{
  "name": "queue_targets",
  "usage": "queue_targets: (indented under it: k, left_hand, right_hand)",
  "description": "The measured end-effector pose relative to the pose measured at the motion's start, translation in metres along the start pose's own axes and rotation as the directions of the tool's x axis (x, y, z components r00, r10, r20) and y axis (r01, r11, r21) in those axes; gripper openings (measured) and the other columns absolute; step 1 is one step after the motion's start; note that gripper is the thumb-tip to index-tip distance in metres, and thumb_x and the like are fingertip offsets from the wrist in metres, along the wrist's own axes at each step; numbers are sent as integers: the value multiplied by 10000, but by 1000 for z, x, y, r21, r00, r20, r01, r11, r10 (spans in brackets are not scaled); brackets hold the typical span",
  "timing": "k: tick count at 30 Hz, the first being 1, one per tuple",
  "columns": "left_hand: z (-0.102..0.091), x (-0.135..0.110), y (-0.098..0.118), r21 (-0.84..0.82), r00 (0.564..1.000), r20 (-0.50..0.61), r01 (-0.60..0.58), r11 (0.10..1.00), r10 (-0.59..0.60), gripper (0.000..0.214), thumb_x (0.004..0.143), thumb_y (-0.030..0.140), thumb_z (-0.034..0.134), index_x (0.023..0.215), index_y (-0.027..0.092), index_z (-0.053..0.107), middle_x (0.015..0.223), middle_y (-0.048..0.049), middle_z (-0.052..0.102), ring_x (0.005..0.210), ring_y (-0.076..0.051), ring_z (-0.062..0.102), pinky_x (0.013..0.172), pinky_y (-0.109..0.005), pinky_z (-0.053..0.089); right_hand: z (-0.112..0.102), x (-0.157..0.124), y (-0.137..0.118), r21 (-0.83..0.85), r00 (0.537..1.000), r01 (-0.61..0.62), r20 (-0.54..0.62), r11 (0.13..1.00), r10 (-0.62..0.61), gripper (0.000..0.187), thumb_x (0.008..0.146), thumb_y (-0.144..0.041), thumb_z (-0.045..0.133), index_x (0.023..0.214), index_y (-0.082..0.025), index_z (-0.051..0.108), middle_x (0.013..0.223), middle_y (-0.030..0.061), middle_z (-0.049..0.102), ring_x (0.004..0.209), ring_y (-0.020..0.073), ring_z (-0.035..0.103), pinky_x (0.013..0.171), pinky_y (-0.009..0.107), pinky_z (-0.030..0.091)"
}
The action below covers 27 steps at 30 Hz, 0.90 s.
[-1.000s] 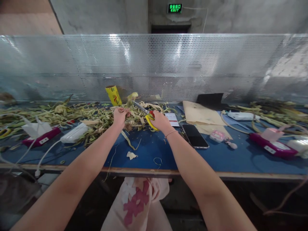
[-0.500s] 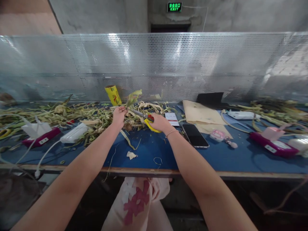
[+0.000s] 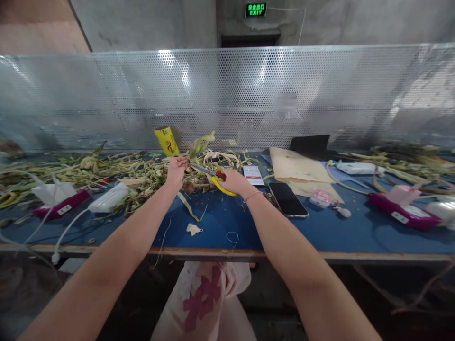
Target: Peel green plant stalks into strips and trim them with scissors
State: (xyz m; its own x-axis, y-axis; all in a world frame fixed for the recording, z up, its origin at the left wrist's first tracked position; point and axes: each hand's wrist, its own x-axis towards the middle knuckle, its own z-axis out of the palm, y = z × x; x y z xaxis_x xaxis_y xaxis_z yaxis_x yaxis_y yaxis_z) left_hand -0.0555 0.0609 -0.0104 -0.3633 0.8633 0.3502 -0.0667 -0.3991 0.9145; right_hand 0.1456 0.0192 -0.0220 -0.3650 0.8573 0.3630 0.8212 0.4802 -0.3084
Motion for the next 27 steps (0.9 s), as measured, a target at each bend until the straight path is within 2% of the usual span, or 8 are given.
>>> queue_targets:
  k: [7,14,24,27]
  left_hand:
    - [-1,1,0,-40,1000,-8,-16,999,16,207,611,-19,475,713,161,476,674,17,571,590,-77,539,714,-248,439]
    - [-3,3,-2,-65,999,8,-44,997,44,180,620,21,502,724,166,478,686,15,574,605,-84,549,732,-262,447]
    - [-2,3,-2,-25,999,29,-37,999,38,210,604,-4,492,730,163,490,732,-6,578,686,-102,557,742,-265,435]
    - [-1,2,-1,-19,999,39,-25,1000,25,231,589,-21,464,725,164,487,713,1,574,646,-100,549,709,-263,434]
  right_hand:
    - [2,2,4,-12,1000,7,1,1000,-7,444,739,-588,445,770,-154,533,716,50,558,600,125,466,544,232,319]
    - [0,2,3,7,1000,-22,4,1000,22,419,742,-567,454,755,-155,526,703,50,558,595,127,473,543,233,322]
    - [-1,1,-1,75,1000,-18,14,997,17,385,727,-553,474,692,-170,487,648,18,508,561,115,431,526,235,305]
    - [-2,1,-4,110,999,-25,27,994,22,351,727,-516,496,661,-173,462,630,0,479,557,105,411,533,232,295]
